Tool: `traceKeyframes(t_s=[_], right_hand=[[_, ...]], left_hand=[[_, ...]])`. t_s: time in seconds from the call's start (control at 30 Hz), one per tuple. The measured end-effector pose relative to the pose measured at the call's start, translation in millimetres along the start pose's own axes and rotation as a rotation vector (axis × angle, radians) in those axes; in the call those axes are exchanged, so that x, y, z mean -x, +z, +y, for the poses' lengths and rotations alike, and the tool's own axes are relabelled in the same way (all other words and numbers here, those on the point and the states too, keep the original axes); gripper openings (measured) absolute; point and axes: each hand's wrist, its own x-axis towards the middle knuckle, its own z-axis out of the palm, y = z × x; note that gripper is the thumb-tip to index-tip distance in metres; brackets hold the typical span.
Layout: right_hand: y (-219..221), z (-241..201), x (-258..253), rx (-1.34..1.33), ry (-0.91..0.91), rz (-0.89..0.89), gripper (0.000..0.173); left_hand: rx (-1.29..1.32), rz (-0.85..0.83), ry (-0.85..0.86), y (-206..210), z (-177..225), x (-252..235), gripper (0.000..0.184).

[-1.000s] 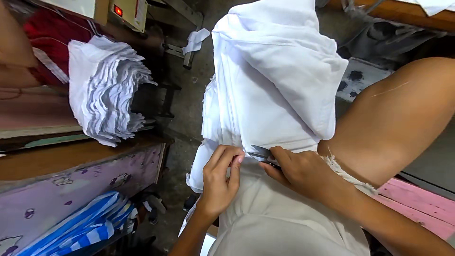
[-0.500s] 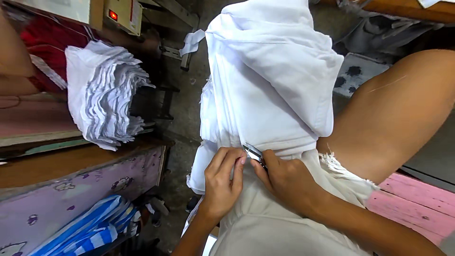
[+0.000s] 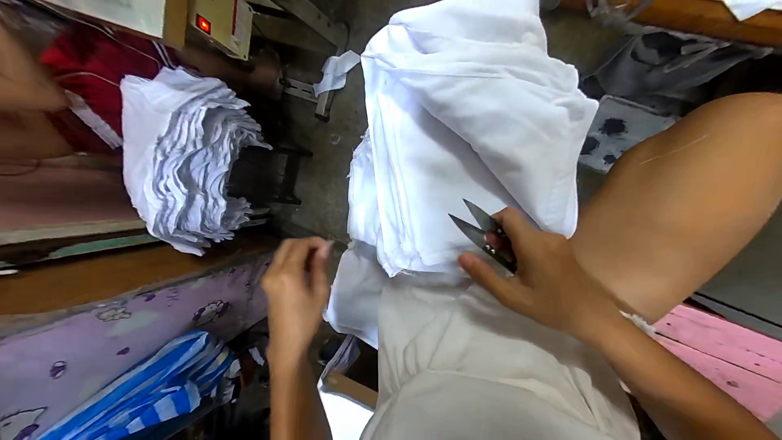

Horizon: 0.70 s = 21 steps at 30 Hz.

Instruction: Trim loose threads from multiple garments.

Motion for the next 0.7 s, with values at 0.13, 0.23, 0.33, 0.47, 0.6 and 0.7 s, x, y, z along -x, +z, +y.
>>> traceKeyframes(t_s=[0.13,0.23,0.33,0.47,0.6,0.7], right_hand=[[10.6,5.8,-7.5,0.091,-0.176,-0.004,0.046],[21.1,10.8,-13.3,0.181,-0.309,-0.018,0.033],[23.7,14.2,-15.5,0.147,-0.341,-0.002,0.021],[15.4,17.8,-17.3,0.006,-0.326,-0.047,0.018],[3.4,17.6,-15.2,-0.134,-0.257,-0.067,0.02],[0.7,15.7,-16.4,-0.159,-0.244,-0.056,0.019]], left_hand=[[-0.221,0.041,-0.273,-13.9,-61.8,-21.8,0.022],[-0.199,0.028,-0.361,-14.0,-69.0,-31.7,0.045],[0.049,0.039,-0.116,-0.3,-25.4,-30.5,0.04],[0.821,-0.112,-0.086,28.9,52.9,-24.7,0.026],[1.181,-0.3,-0.323,33.7,89.7,-22.2,0.021],[1.257,-0.335,-0.409,35.3,98.8,-20.9,0.013]])
